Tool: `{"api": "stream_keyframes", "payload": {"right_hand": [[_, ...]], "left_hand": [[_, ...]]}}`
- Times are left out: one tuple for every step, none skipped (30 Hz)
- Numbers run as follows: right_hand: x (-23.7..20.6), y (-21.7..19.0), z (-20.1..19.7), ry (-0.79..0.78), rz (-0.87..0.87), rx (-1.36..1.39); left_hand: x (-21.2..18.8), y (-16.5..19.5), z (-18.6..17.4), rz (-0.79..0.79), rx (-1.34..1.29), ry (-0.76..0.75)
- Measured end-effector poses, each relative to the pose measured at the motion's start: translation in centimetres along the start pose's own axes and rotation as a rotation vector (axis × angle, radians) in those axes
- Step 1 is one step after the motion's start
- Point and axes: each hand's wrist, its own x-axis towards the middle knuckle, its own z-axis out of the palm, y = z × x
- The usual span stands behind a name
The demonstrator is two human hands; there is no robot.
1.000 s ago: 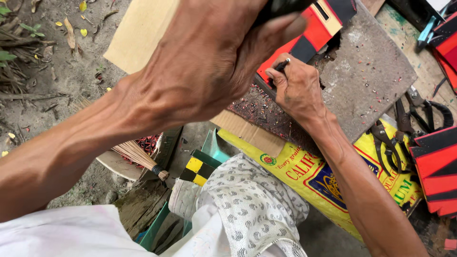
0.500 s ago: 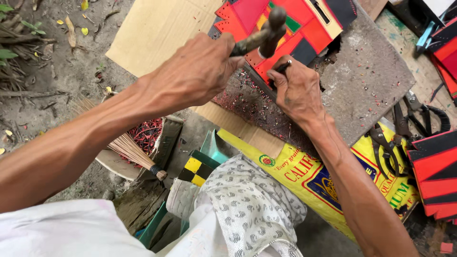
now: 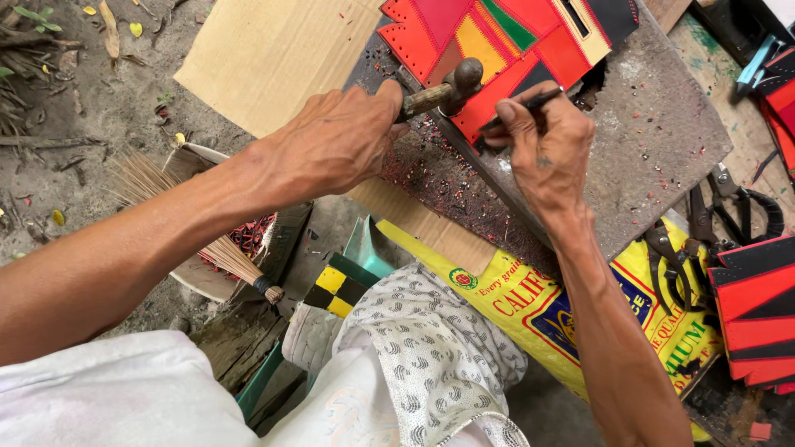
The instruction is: The person sits on the ground holding a steel punch against a colorful patchwork leather piece laid on a wooden board, and repeatedly strikes the punch with a mallet to make holes along the edge. They reposition the punch and turn the leather piece to work along different sides.
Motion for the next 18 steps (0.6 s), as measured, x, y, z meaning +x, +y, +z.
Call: {"api": "stream_keyframes", "payload": {"right_hand": [[0.07,-0.05,-0.04,-0.010,-0.003,0.076],[0.16,-0.08,-0.02,-0.028,-0.010,0.050],[0.13,-0.11,0.14,-0.043,-0.014,0.025],[0.12,-0.14,0.33,-0.056,-0.020,-0.001],[0.19,-0.16,0.35,-0.053,-0.014,0.003],[0.29,-0.19,0.44,-0.053,-0.007,0.010],[0.08,-0.26,0.53,-0.055,0.012,0.017],[-0.05,-0.34,0.55,-0.056,0.020,0.006],[0.00,-0.37,0.56,-0.056,0.019,-0.004],[0.01,-0.41,0.55,-0.058,0.020,-0.013],[-0.03,-0.45,0.56,-0.062,0.022,-0.013],[-0.05,-0.48,0.55,-0.064,0.023,-0.014],[0.00,-0.49,0.53,-0.064,0.019,-0.017],[0.08,-0.48,0.53,-0.059,0.017,-0.025],[0.07,-0.46,0.55,-0.056,0.018,-0.032],[0.07,-0.43,0.59,-0.053,0.020,-0.038],[0.08,-0.38,0.62,-0.052,0.015,-0.031],[0.08,-0.34,0.63,-0.051,0.009,-0.024]], "left_hand": [[0.02,0.04,-0.05,-0.007,-0.005,0.002],[0.03,0.05,-0.09,0.004,-0.006,0.009],[0.05,0.05,-0.12,0.015,-0.007,0.011],[0.06,0.03,-0.17,0.030,-0.005,0.015],[0.10,0.02,-0.16,0.028,-0.005,0.016],[0.16,-0.01,-0.21,0.022,-0.005,0.015],[0.11,0.01,-0.16,0.016,-0.011,0.004],[0.09,0.05,-0.14,0.022,-0.008,0.005],[0.08,0.05,-0.13,0.027,-0.001,0.012],[0.06,0.07,-0.14,0.031,0.006,0.017],[0.04,0.11,-0.12,0.018,0.000,0.009],[0.03,0.14,-0.10,0.008,-0.006,0.002],[0.07,0.15,-0.10,0.001,-0.008,0.000],[0.14,0.13,-0.11,-0.002,-0.009,-0.002],[0.17,0.11,-0.09,-0.006,-0.011,-0.006],[0.20,0.07,-0.07,-0.011,-0.013,-0.012],[0.22,0.00,-0.03,0.004,-0.009,0.002],[0.23,-0.07,0.01,0.020,-0.006,0.017]]}}
